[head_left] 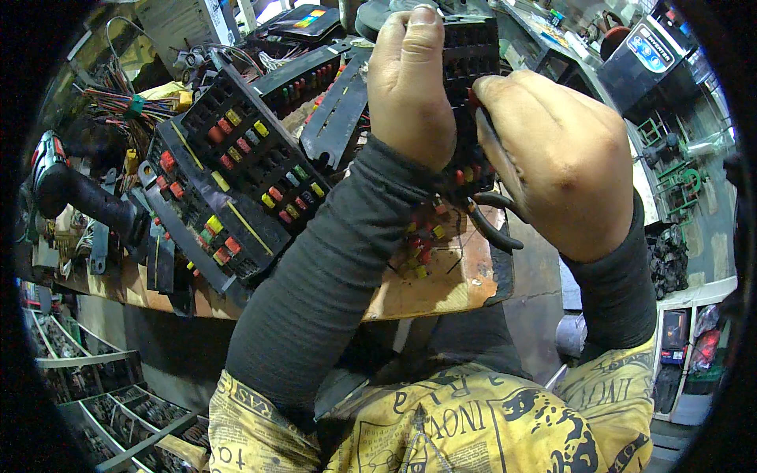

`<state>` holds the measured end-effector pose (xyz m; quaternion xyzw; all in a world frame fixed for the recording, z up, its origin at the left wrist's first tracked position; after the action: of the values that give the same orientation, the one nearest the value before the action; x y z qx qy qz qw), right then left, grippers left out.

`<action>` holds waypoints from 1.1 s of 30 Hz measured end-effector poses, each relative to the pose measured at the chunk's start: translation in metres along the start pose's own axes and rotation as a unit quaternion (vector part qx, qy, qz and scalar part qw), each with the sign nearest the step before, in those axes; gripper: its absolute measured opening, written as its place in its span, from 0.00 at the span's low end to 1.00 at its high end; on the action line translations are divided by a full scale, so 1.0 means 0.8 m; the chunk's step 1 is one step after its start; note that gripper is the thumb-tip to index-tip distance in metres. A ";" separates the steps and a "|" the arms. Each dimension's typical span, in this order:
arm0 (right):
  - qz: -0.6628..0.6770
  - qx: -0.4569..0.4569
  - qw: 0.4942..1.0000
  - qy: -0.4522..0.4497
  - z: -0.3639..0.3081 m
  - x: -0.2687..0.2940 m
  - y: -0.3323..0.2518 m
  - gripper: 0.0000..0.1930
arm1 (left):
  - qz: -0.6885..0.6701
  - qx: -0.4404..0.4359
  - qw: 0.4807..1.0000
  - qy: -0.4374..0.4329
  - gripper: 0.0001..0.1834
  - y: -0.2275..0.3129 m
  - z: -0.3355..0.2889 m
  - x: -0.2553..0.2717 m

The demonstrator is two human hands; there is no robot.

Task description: The person inserts multiple colored fuses into a black fuse box using fingers and pliers. They pick up fuses from the table, place them into slots, and occasionally use pliers to adjust or secure them.

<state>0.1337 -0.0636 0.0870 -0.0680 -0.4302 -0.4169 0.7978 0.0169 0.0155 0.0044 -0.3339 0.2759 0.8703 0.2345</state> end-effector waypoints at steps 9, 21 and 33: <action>0.125 -0.019 0.992 -0.023 0.007 -0.007 0.020 0.11 | 0.022 -0.013 1.000 -0.014 0.20 0.001 0.000 0.000; 0.641 -0.316 0.697 -0.046 0.005 -0.030 0.021 0.35 | 0.006 0.017 0.999 -0.044 0.19 0.013 -0.004 -0.005; 0.601 -0.347 0.712 -0.106 0.011 -0.032 0.025 0.44 | 0.042 -0.005 0.998 -0.041 0.20 0.006 -0.007 -0.013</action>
<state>0.1352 -0.0312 0.0785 -0.6280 -0.2058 0.0403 0.7494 0.0236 0.0060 0.0095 -0.2872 0.2753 0.8938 0.2072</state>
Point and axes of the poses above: each hand's wrist, its own z-axis towards the middle knuckle, its own x-axis out of the back of the hand, y = z × x, the point moved 2 cm from there along z, towards the middle knuckle, and after that the axes turned 13 degrees about -x, right-handed, at the moved point
